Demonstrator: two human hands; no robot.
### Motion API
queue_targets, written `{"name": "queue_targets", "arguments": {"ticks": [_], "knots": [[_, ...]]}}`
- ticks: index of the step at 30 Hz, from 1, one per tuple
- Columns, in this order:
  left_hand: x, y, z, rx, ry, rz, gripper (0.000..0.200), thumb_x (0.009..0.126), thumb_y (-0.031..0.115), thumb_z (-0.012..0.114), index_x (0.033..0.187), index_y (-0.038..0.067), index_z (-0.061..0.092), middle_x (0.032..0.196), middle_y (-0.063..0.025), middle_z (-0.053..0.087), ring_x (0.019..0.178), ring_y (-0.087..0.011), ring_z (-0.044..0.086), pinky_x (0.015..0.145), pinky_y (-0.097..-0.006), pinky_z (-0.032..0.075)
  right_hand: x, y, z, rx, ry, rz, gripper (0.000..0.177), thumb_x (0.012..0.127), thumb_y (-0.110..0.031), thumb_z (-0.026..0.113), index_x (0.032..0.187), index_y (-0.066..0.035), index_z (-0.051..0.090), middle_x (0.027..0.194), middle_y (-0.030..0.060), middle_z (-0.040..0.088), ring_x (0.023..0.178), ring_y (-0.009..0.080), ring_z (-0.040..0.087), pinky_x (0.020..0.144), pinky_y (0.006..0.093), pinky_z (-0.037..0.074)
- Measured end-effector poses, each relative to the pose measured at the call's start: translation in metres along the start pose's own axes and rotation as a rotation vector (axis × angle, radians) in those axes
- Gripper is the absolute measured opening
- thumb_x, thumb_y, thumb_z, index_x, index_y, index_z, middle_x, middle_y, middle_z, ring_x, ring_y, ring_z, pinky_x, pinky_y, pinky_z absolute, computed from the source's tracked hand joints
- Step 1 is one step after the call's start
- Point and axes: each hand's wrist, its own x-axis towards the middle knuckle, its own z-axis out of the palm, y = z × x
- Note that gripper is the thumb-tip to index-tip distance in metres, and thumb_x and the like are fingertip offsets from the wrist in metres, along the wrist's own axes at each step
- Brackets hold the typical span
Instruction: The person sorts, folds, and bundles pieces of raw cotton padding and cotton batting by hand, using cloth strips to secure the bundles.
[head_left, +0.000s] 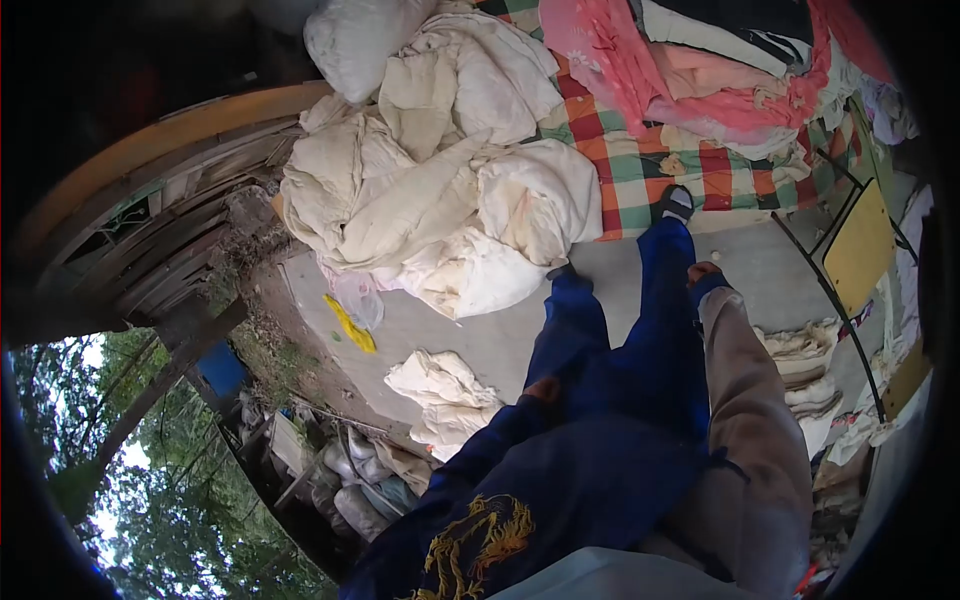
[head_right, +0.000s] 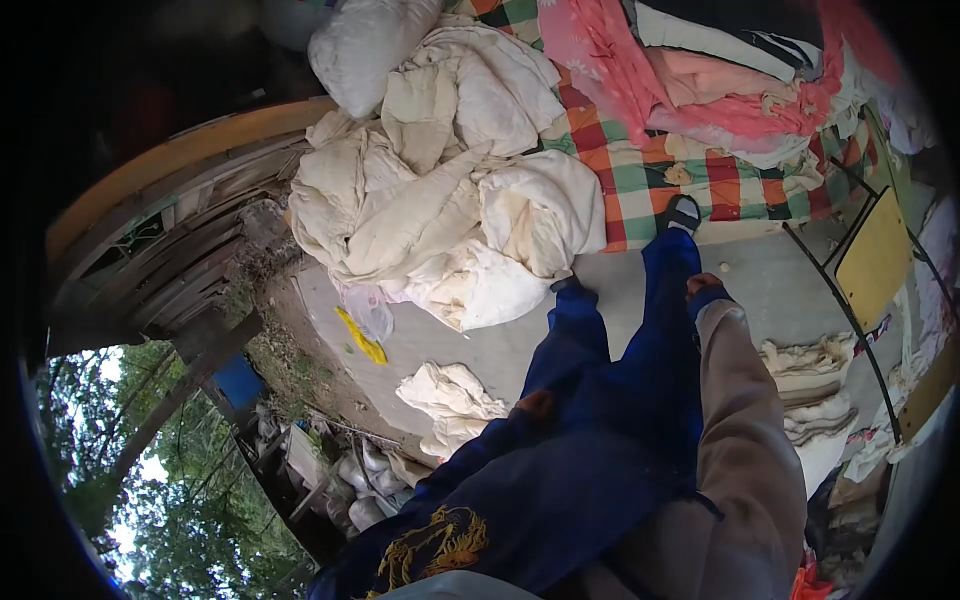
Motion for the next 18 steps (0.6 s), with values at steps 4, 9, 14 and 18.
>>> {"name": "queue_targets", "arguments": {"ticks": [4, 9, 14, 18], "knots": [[0.010, -0.026, -0.006, -0.053, -0.066, -0.045, 0.031, 0.090, 0.030, 0.052, 0.106, 0.004, 0.061, 0.103, -0.0214, 0.063, 0.101, -0.0370, 0.059, 0.086, -0.0429, 0.048, 0.053, -0.016, 0.105, -0.230, -0.037, -0.056, 0.014, 0.084, -0.015, 0.063, 0.093, -0.004, 0.065, 0.072, 0.0061, 0.065, 0.059, 0.0174, 0.062, 0.056, 0.0322, 0.051], [0.021, -0.084, 0.011, -0.289, 0.165, -0.003, 0.023, 0.089, 0.021, 0.056, 0.104, 0.005, 0.061, 0.096, -0.0200, 0.064, 0.091, -0.0365, 0.063, 0.079, -0.0414, 0.051, 0.138, -0.010, 0.276, -0.616, -0.053, -0.300, 0.022, 0.076, -0.014, 0.066, 0.094, -0.001, 0.065, 0.075, 0.0106, 0.067, 0.058, 0.0188, 0.065, 0.055, 0.0312, 0.052], [0.014, -0.135, 0.040, -0.319, 0.411, 0.119, 0.019, 0.080, 0.011, 0.066, 0.098, 0.006, 0.062, 0.080, -0.0137, 0.064, 0.071, -0.0314, 0.065, 0.060, -0.0376, 0.052, 0.244, -0.027, 0.403, -0.666, 0.166, -0.469, 0.057, 0.073, -0.020, 0.068, 0.125, -0.007, 0.050, 0.112, 0.0198, 0.059, 0.082, 0.0289, 0.065, 0.075, 0.0354, 0.052], [0.004, -0.156, 0.054, -0.370, 0.448, 0.060, 0.014, 0.081, 0.012, 0.065, 0.094, 0.007, 0.064, 0.076, -0.0145, 0.063, 0.066, -0.0327, 0.065, 0.056, -0.0384, 0.052, 0.222, -0.117, 0.456, -0.312, 0.021, -0.194, 0.093, 0.072, -0.009, 0.071, 0.146, -0.011, 0.015, 0.112, 0.0220, 0.055, 0.091, 0.0318, 0.064, 0.070, 0.0391, 0.056]]}}
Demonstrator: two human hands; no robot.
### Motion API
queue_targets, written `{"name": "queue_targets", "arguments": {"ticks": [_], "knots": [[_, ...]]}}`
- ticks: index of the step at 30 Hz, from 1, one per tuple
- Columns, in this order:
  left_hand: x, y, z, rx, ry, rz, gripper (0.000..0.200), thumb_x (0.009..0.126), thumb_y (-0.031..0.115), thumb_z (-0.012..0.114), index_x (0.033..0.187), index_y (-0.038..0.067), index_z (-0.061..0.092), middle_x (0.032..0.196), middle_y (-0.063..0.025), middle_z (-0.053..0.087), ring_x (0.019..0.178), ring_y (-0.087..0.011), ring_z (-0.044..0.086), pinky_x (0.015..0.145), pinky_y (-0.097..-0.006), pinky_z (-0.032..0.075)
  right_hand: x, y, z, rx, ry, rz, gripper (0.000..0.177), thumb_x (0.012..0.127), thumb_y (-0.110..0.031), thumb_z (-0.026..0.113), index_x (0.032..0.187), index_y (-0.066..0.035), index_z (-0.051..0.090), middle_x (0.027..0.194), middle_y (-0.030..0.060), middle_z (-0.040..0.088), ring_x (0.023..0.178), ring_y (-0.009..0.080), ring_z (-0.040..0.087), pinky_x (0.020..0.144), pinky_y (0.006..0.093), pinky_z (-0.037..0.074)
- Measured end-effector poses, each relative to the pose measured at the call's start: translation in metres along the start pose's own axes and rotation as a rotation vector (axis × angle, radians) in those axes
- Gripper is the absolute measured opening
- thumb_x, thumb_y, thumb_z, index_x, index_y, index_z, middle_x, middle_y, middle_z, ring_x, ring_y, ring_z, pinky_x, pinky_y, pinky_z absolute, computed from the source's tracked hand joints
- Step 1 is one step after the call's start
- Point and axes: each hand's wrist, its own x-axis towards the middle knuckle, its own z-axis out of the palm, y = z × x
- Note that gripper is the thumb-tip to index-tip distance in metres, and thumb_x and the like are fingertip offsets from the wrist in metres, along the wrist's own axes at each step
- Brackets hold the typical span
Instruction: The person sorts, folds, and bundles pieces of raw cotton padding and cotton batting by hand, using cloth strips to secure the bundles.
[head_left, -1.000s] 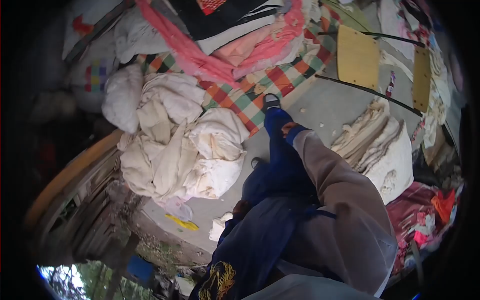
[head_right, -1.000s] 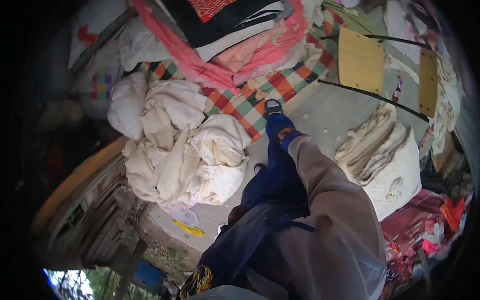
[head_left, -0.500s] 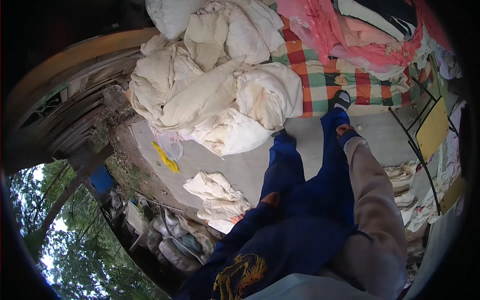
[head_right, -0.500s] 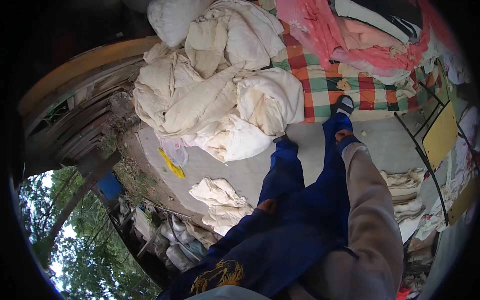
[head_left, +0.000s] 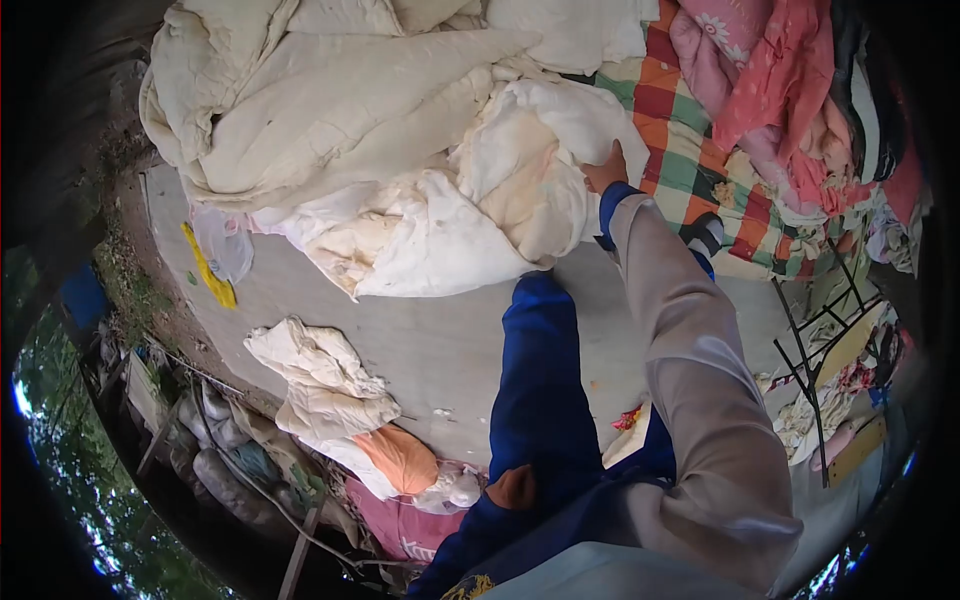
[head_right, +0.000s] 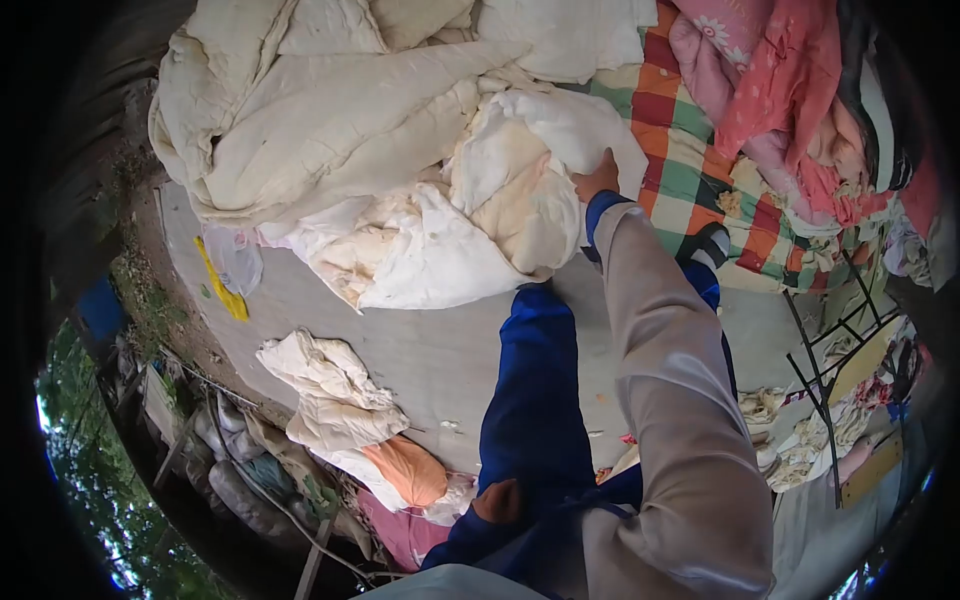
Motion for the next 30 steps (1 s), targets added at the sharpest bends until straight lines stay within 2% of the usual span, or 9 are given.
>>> {"name": "queue_targets", "arguments": {"ticks": [1, 3, 6, 9, 13, 19, 22, 26, 30], "knots": [[-0.002, -0.006, -0.002, -0.024, 0.007, -0.004, 0.015, 0.081, 0.012, 0.064, 0.095, 0.007, 0.064, 0.076, -0.0144, 0.063, 0.066, -0.0327, 0.065, 0.056, -0.0383, 0.052, 0.011, -0.004, 0.004, 0.068, -0.047, 0.107, 0.100, 0.070, -0.002, 0.071, 0.147, -0.013, 0.007, 0.107, 0.0207, 0.055, 0.093, 0.0305, 0.062, 0.064, 0.0394, 0.056], [-0.008, -0.011, -0.009, -0.058, 0.004, -0.050, 0.015, 0.081, 0.011, 0.063, 0.096, 0.006, 0.063, 0.076, -0.0147, 0.063, 0.066, -0.0331, 0.065, 0.056, -0.0384, 0.052, 0.123, 0.098, 0.017, 0.111, -0.212, 0.066, 0.097, 0.069, -0.014, 0.075, 0.145, -0.006, 0.015, 0.114, 0.0245, 0.055, 0.095, 0.0329, 0.062, 0.079, 0.0399, 0.053], [-0.004, -0.006, -0.025, -0.108, -0.030, -0.123, 0.017, 0.083, 0.012, 0.061, 0.099, 0.006, 0.062, 0.080, -0.0162, 0.064, 0.070, -0.0348, 0.064, 0.060, -0.0401, 0.052, -0.035, 0.052, 0.010, -0.699, 0.047, -0.358, 0.080, 0.069, -0.032, 0.074, 0.133, 0.004, 0.040, 0.117, 0.0283, 0.056, 0.102, 0.0381, 0.060, 0.092, 0.0377, 0.046], [-0.002, -0.008, -0.046, -0.133, -0.027, -0.124, 0.020, 0.085, 0.015, 0.058, 0.102, 0.005, 0.060, 0.086, -0.0181, 0.064, 0.078, -0.0370, 0.064, 0.067, -0.0422, 0.052, -0.153, 0.099, -0.007, -0.677, -0.180, -0.337, 0.041, 0.079, -0.030, 0.065, 0.110, -0.003, 0.063, 0.100, 0.0223, 0.065, 0.098, 0.0368, 0.061, 0.086, 0.0405, 0.047], [0.006, -0.019, -0.068, -0.126, -0.033, -0.141, 0.023, 0.088, 0.021, 0.054, 0.104, 0.005, 0.060, 0.096, -0.0203, 0.064, 0.089, -0.0379, 0.063, 0.077, -0.0418, 0.052, -0.323, 0.163, -0.026, -0.789, -0.357, -0.154, 0.036, 0.077, -0.024, 0.070, 0.109, -0.008, 0.065, 0.104, 0.0192, 0.066, 0.100, 0.0339, 0.062, 0.089, 0.0387, 0.047], [-0.010, -0.052, -0.088, -0.104, -0.170, -0.176, 0.028, 0.090, 0.026, 0.050, 0.108, 0.006, 0.059, 0.102, -0.0212, 0.064, 0.097, -0.0388, 0.061, 0.085, -0.0427, 0.049, -0.405, 0.159, -0.005, -0.373, -0.212, -0.191, 0.023, 0.078, -0.018, 0.070, 0.097, -0.004, 0.067, 0.064, 0.0041, 0.060, 0.053, 0.0130, 0.055, 0.051, 0.0300, 0.045], [-0.033, -0.079, -0.079, -0.165, -0.166, -0.155, 0.030, 0.089, 0.027, 0.053, 0.111, 0.007, 0.059, 0.099, -0.0195, 0.065, 0.094, -0.0356, 0.063, 0.083, -0.0405, 0.050, -0.428, 0.096, -0.006, -0.015, -0.134, -0.226, 0.019, 0.083, -0.017, 0.069, 0.095, -0.003, 0.066, 0.064, 0.0020, 0.059, 0.047, 0.0104, 0.049, 0.044, 0.0274, 0.038], [-0.036, -0.147, -0.031, -0.494, -0.077, -0.114, 0.031, 0.088, 0.025, 0.060, 0.111, 0.004, 0.058, 0.092, -0.0143, 0.066, 0.082, -0.0227, 0.065, 0.072, -0.0335, 0.052, -0.494, 0.017, -0.037, 0.341, -0.259, -0.331, 0.018, 0.086, -0.016, 0.065, 0.100, -0.004, 0.064, 0.074, 0.0020, 0.062, 0.049, 0.0089, 0.047, 0.046, 0.0241, 0.038], [-0.024, -0.172, -0.037, -0.619, 0.095, -0.213, 0.051, 0.086, 0.028, 0.065, 0.125, -0.001, 0.047, 0.089, -0.0152, 0.063, 0.079, -0.0236, 0.063, 0.060, -0.0317, 0.053, -0.640, -0.035, -0.088, 0.574, -0.486, -0.547, 0.021, 0.088, -0.015, 0.063, 0.105, -0.004, 0.061, 0.079, 0.0024, 0.063, 0.049, 0.0077, 0.043, 0.048, 0.0235, 0.037]]}}
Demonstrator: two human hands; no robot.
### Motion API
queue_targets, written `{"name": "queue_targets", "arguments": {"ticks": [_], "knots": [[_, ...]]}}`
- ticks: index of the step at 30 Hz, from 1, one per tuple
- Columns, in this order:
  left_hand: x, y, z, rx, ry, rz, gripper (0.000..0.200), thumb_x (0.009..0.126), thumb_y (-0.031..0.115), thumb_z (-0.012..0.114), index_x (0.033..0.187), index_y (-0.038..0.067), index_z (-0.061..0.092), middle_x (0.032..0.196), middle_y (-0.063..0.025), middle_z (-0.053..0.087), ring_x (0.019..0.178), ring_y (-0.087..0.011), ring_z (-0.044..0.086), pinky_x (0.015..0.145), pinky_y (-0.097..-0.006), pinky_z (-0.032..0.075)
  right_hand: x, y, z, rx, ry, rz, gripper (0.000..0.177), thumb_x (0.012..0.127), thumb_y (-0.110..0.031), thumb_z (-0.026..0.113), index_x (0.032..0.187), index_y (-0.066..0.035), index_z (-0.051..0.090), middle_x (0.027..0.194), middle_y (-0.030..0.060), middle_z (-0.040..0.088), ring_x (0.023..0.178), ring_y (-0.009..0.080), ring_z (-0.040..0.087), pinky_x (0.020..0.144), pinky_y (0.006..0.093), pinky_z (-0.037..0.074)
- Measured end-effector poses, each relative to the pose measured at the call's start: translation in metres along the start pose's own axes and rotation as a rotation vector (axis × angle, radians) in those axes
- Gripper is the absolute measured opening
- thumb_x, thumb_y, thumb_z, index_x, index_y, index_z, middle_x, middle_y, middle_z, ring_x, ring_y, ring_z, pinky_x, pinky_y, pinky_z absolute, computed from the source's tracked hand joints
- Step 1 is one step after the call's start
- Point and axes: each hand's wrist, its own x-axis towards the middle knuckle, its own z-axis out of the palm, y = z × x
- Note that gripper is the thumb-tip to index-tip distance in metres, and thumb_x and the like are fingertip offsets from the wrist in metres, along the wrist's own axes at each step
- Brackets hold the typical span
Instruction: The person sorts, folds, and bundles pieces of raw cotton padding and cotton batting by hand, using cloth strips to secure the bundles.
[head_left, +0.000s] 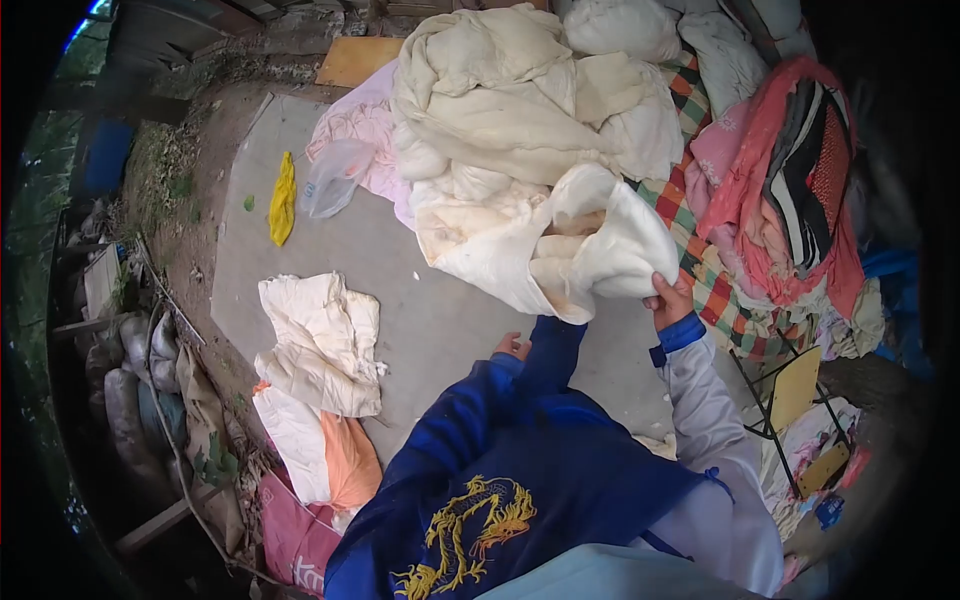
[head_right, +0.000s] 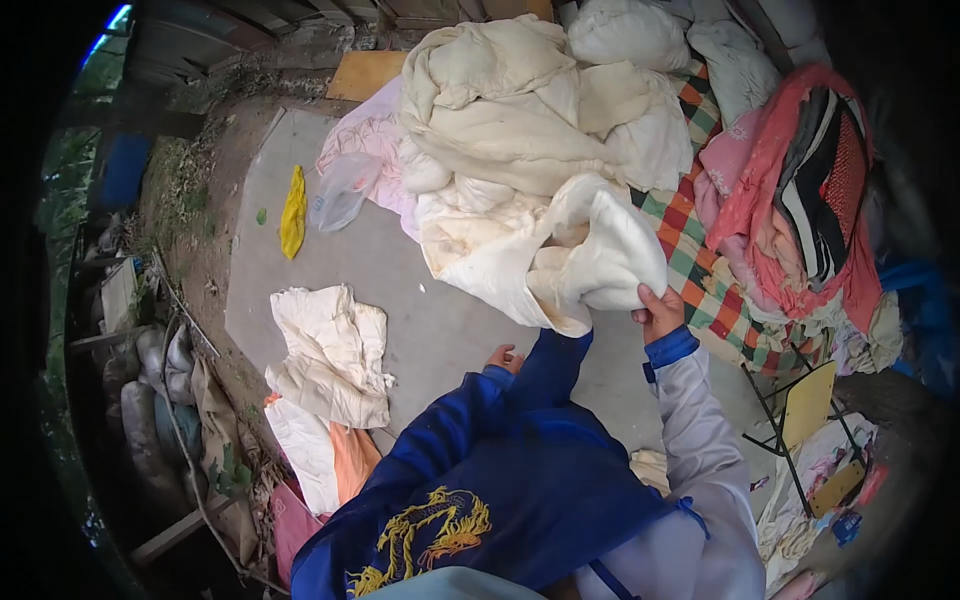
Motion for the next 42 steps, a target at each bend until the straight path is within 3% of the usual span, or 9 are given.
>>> {"name": "queue_targets", "arguments": {"ticks": [4, 8, 12, 15, 17, 21, 24, 27, 42], "knots": [[0.034, 0.010, 0.001, 0.190, 0.841, 0.536, 0.072, 0.082, 0.036, 0.069, 0.135, 0.000, 0.037, 0.118, -0.0243, 0.055, 0.100, -0.0315, 0.060, 0.084, -0.0387, 0.052, -0.139, -0.084, 0.040, 0.099, -0.183, -0.289, 0.029, 0.087, -0.017, 0.062, 0.112, -0.002, 0.057, 0.088, 0.0060, 0.065, 0.051, 0.0071, 0.044, 0.049, 0.0225, 0.036], [-0.060, 0.167, -0.028, -0.001, 0.635, 0.722, 0.082, 0.078, 0.035, 0.072, 0.138, -0.001, 0.029, 0.127, -0.0265, 0.046, 0.112, -0.0377, 0.050, 0.095, -0.0424, 0.042, -0.292, -0.125, 0.014, 0.142, -0.303, -0.703, 0.053, 0.088, -0.015, 0.059, 0.133, 0.001, 0.039, 0.114, 0.0132, 0.060, 0.047, 0.0054, 0.043, 0.058, 0.0220, 0.047], [-0.178, 0.282, -0.060, 0.073, 1.119, 0.975, 0.093, 0.074, 0.034, 0.075, 0.142, -0.001, 0.021, 0.137, -0.0287, 0.038, 0.124, -0.0439, 0.040, 0.106, -0.0461, 0.032, -0.433, -0.122, -0.076, 0.250, -0.424, -0.896, 0.064, 0.089, -0.035, 0.047, 0.143, -0.006, 0.030, 0.144, 0.0166, 0.037, 0.133, 0.0384, 0.032, 0.108, 0.0573, 0.026], [-0.193, 0.318, -0.045, 0.108, -0.032, 1.048, 0.093, 0.077, 0.042, 0.072, 0.143, 0.000, 0.021, 0.141, -0.0307, 0.031, 0.130, -0.0424, 0.034, 0.107, -0.0441, 0.031, -0.513, -0.104, -0.102, 0.286, -0.258, -1.031, 0.063, 0.090, -0.038, 0.043, 0.143, -0.007, 0.032, 0.144, 0.0151, 0.037, 0.132, 0.0376, 0.035, 0.109, 0.0567, 0.024], [-0.194, 0.278, 0.033, 0.901, -0.177, 0.776, 0.083, 0.082, 0.056, 0.057, 0.142, 0.005, 0.029, 0.140, -0.0255, 0.036, 0.126, -0.0385, 0.041, 0.104, -0.0467, 0.036, -0.546, -0.084, -0.094, 0.324, -0.126, -1.081, 0.060, 0.091, -0.035, 0.045, 0.140, -0.004, 0.034, 0.142, 0.0161, 0.039, 0.131, 0.0379, 0.036, 0.106, 0.0572, 0.030], [-0.179, 0.139, 0.123, 0.834, -0.287, 0.856, 0.082, 0.083, 0.056, 0.056, 0.142, 0.005, 0.029, 0.140, -0.0246, 0.036, 0.125, -0.0384, 0.041, 0.104, -0.0462, 0.036, -0.577, -0.057, -0.032, 0.562, 0.590, -0.955, 0.050, 0.095, -0.030, 0.043, 0.138, -0.003, 0.039, 0.137, 0.0136, 0.047, 0.106, 0.0282, 0.058, 0.093, 0.0469, 0.046], [-0.181, 0.072, 0.114, 0.496, -0.367, 0.832, 0.081, 0.083, 0.056, 0.055, 0.142, 0.005, 0.029, 0.140, -0.0240, 0.037, 0.125, -0.0384, 0.041, 0.104, -0.0458, 0.036, -0.614, -0.020, -0.071, 0.395, 0.254, -0.993, 0.039, 0.097, -0.028, 0.045, 0.128, -0.005, 0.049, 0.112, 0.0065, 0.062, 0.063, 0.0116, 0.055, 0.072, 0.0287, 0.049], [-0.138, 0.054, 0.015, 0.166, -0.459, 0.546, 0.081, 0.084, 0.056, 0.054, 0.142, 0.005, 0.030, 0.140, -0.0234, 0.037, 0.125, -0.0383, 0.042, 0.105, -0.0455, 0.036, -0.646, 0.035, -0.113, 0.376, 0.813, -0.954, 0.026, 0.096, -0.025, 0.051, 0.113, -0.008, 0.056, 0.080, -0.0014, 0.062, 0.045, 0.0045, 0.033, 0.054, 0.0190, 0.039], [-0.085, -0.010, -0.335, -0.819, -0.595, -0.063, 0.077, 0.087, 0.056, 0.048, 0.141, 0.004, 0.030, 0.140, -0.0202, 0.039, 0.125, -0.0380, 0.042, 0.105, -0.0437, 0.036, -0.623, 0.456, -0.043, 1.134, 1.676, -0.040, 0.026, 0.084, -0.030, 0.066, 0.098, -0.009, 0.057, 0.078, 0.0024, 0.058, 0.071, 0.0166, 0.057, 0.066, 0.0327, 0.051]]}}
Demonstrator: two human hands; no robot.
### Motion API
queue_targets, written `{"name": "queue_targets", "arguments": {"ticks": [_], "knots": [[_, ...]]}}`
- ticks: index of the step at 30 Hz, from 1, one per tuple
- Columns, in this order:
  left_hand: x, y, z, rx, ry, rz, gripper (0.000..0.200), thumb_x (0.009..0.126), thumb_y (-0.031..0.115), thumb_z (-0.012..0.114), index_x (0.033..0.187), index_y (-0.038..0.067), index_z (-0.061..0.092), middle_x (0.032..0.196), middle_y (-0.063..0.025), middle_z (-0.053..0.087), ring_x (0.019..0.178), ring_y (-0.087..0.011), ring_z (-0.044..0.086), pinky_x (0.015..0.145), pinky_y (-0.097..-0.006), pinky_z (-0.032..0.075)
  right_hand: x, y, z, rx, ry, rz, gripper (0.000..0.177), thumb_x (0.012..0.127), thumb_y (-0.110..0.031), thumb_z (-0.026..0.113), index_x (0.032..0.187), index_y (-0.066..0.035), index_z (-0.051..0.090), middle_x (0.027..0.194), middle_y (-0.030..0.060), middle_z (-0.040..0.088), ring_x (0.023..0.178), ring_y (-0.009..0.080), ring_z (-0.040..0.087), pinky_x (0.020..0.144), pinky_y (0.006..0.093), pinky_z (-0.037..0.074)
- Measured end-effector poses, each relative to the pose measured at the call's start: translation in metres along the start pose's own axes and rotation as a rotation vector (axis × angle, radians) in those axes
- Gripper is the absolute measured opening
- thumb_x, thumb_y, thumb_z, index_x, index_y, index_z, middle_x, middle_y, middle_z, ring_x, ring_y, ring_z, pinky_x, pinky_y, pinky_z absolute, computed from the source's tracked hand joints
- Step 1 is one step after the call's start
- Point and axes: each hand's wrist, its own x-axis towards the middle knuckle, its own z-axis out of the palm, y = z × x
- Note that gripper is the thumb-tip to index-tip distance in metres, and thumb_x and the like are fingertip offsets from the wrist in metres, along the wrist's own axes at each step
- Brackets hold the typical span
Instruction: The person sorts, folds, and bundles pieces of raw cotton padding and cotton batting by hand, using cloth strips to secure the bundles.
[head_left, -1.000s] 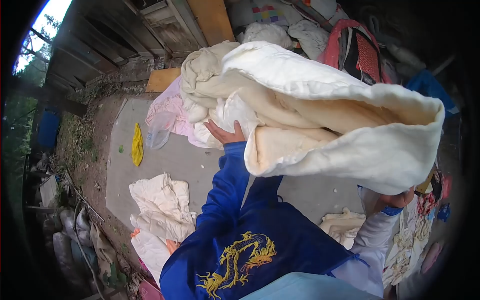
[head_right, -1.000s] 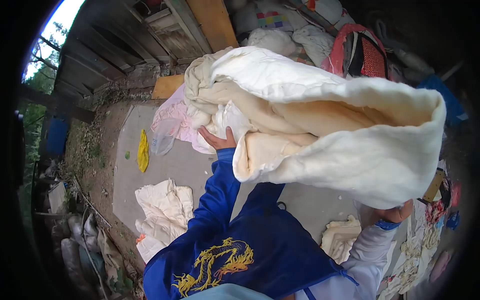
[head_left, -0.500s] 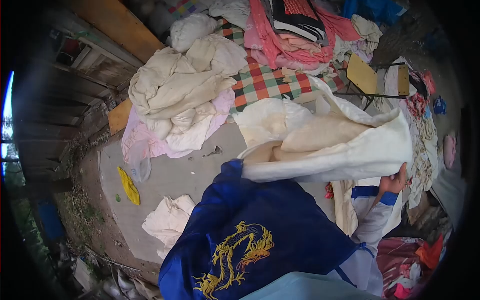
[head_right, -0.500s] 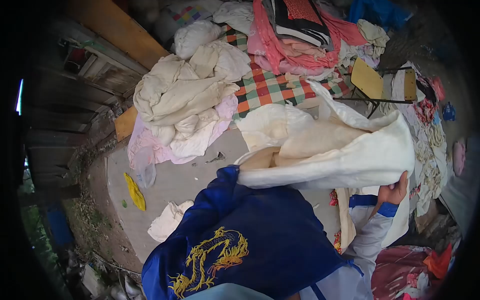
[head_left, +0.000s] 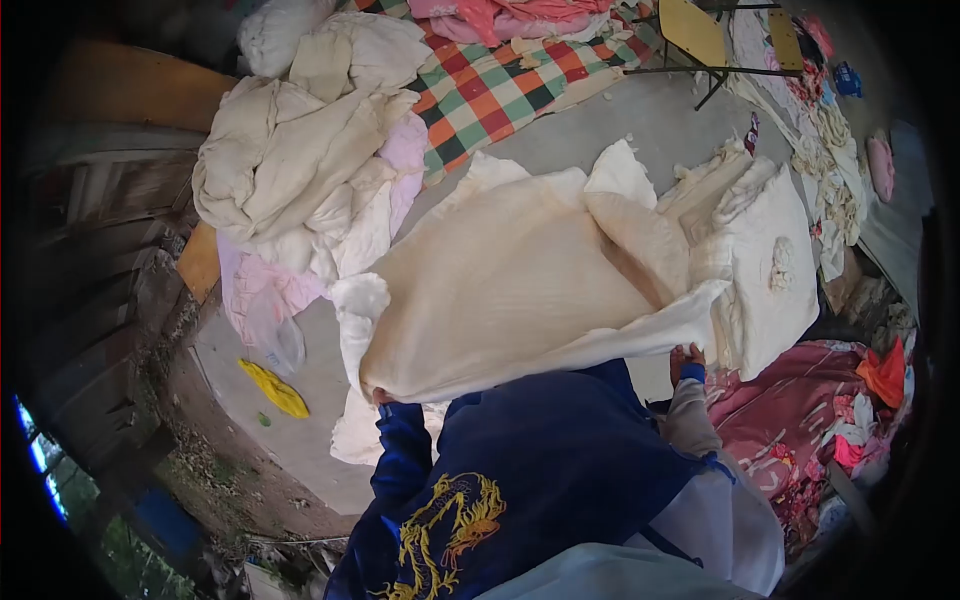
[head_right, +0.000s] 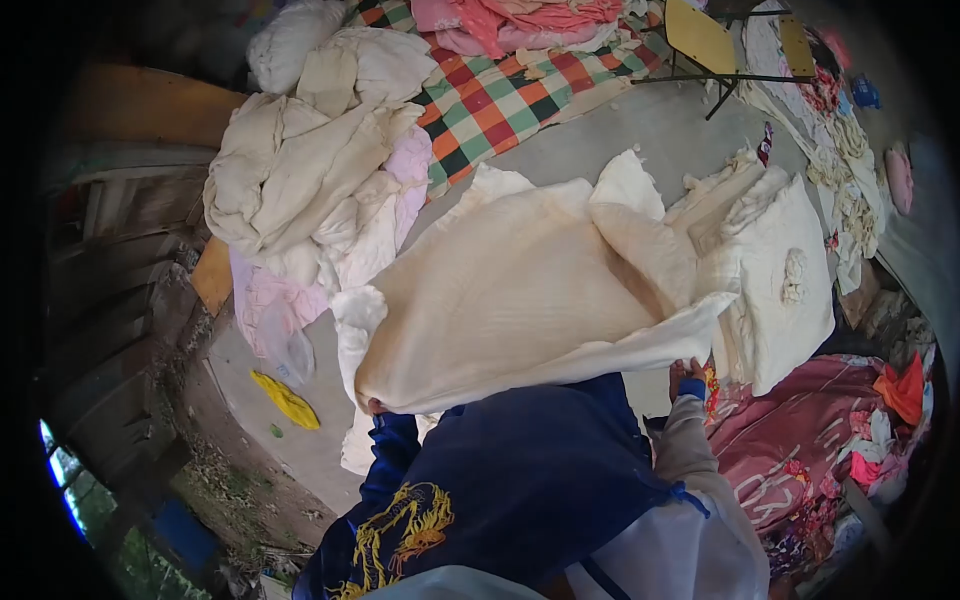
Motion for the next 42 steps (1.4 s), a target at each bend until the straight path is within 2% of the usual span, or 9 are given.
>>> {"name": "queue_targets", "arguments": {"ticks": [1, 4, 5, 7, 9, 12, 26, 34, 42], "knots": [[0.002, 0.007, 0.001, -0.029, -0.063, 0.008, 0.077, 0.087, 0.056, 0.048, 0.141, 0.004, 0.030, 0.140, -0.0200, 0.039, 0.125, -0.0380, 0.042, 0.106, -0.0435, 0.036, 0.003, 0.007, -0.016, -0.013, -0.019, 0.070, 0.030, 0.082, -0.032, 0.066, 0.100, -0.009, 0.057, 0.086, 0.0055, 0.058, 0.079, 0.0183, 0.057, 0.074, 0.0407, 0.051], [0.014, 0.021, 0.000, -0.053, -0.190, -0.034, 0.076, 0.088, 0.056, 0.047, 0.141, 0.004, 0.030, 0.140, -0.0194, 0.039, 0.125, -0.0379, 0.042, 0.106, -0.0432, 0.036, -0.016, 0.010, -0.040, 0.064, -0.391, 0.361, 0.039, 0.079, -0.034, 0.067, 0.110, -0.012, 0.058, 0.104, 0.0066, 0.061, 0.088, 0.0213, 0.059, 0.083, 0.0444, 0.049], [0.014, 0.023, -0.001, 0.048, -0.083, -0.091, 0.075, 0.089, 0.057, 0.045, 0.141, 0.005, 0.031, 0.140, -0.0173, 0.040, 0.126, -0.0358, 0.042, 0.105, -0.0431, 0.037, -0.005, 0.018, -0.044, -0.045, -0.430, 0.333, 0.039, 0.079, -0.034, 0.066, 0.112, -0.013, 0.058, 0.106, 0.0066, 0.061, 0.090, 0.0220, 0.059, 0.084, 0.0442, 0.048], [0.016, 0.026, -0.011, 0.245, 0.122, -0.220, 0.072, 0.090, 0.059, 0.040, 0.141, 0.008, 0.033, 0.139, -0.0129, 0.043, 0.127, -0.0314, 0.042, 0.105, -0.0431, 0.038, 0.037, 0.043, -0.055, -0.450, -0.348, 0.112, 0.041, 0.080, -0.035, 0.065, 0.115, -0.015, 0.058, 0.110, 0.0065, 0.061, 0.094, 0.0234, 0.059, 0.087, 0.0439, 0.047], [0.010, 0.034, -0.011, 0.516, 0.085, -0.317, 0.072, 0.090, 0.058, 0.040, 0.140, 0.006, 0.035, 0.139, -0.0139, 0.043, 0.126, -0.0306, 0.043, 0.105, -0.0433, 0.038, 0.095, 0.070, -0.073, -0.905, -0.179, -0.092, 0.043, 0.080, -0.035, 0.064, 0.118, -0.017, 0.058, 0.114, 0.0064, 0.061, 0.098, 0.0249, 0.060, 0.089, 0.0436, 0.046], [0.013, 0.038, -0.009, 0.688, 0.156, -0.375, 0.072, 0.090, 0.057, 0.041, 0.140, 0.006, 0.035, 0.139, -0.0138, 0.043, 0.125, -0.0303, 0.044, 0.105, -0.0428, 0.038, 0.106, 0.086, -0.084, -1.142, -0.072, -0.067, 0.043, 0.080, -0.035, 0.062, 0.119, -0.018, 0.058, 0.116, 0.0072, 0.062, 0.100, 0.0262, 0.060, 0.090, 0.0436, 0.046], [0.031, -0.020, 0.125, 1.311, 0.314, -0.396, 0.072, 0.089, 0.056, 0.045, 0.139, 0.005, 0.036, 0.137, -0.0134, 0.045, 0.123, -0.0291, 0.045, 0.104, -0.0406, 0.037, 0.132, 0.146, 0.008, -0.437, -0.036, 0.239, 0.041, 0.078, -0.033, 0.055, 0.113, -0.012, 0.060, 0.112, 0.0132, 0.062, 0.099, 0.0308, 0.060, 0.090, 0.0451, 0.047], [0.004, -0.004, 0.167, 1.432, 0.336, -0.380, 0.072, 0.088, 0.055, 0.047, 0.139, 0.005, 0.037, 0.136, -0.0132, 0.046, 0.122, -0.0285, 0.046, 0.104, -0.0393, 0.037, 0.140, 0.181, -0.012, -0.243, 0.033, 0.350, 0.041, 0.077, -0.032, 0.051, 0.109, -0.009, 0.061, 0.110, 0.0167, 0.062, 0.099, 0.0334, 0.060, 0.090, 0.0460, 0.047], [0.036, 0.013, 0.178, 1.406, 0.266, -0.323, 0.072, 0.087, 0.054, 0.049, 0.138, 0.004, 0.037, 0.135, -0.0130, 0.047, 0.121, -0.0278, 0.047, 0.104, -0.0381, 0.036, 0.148, 0.156, -0.027, -0.158, 0.025, 0.314, 0.042, 0.076, -0.031, 0.046, 0.106, -0.006, 0.062, 0.107, 0.0201, 0.063, 0.098, 0.0360, 0.060, 0.090, 0.0469, 0.048]]}}
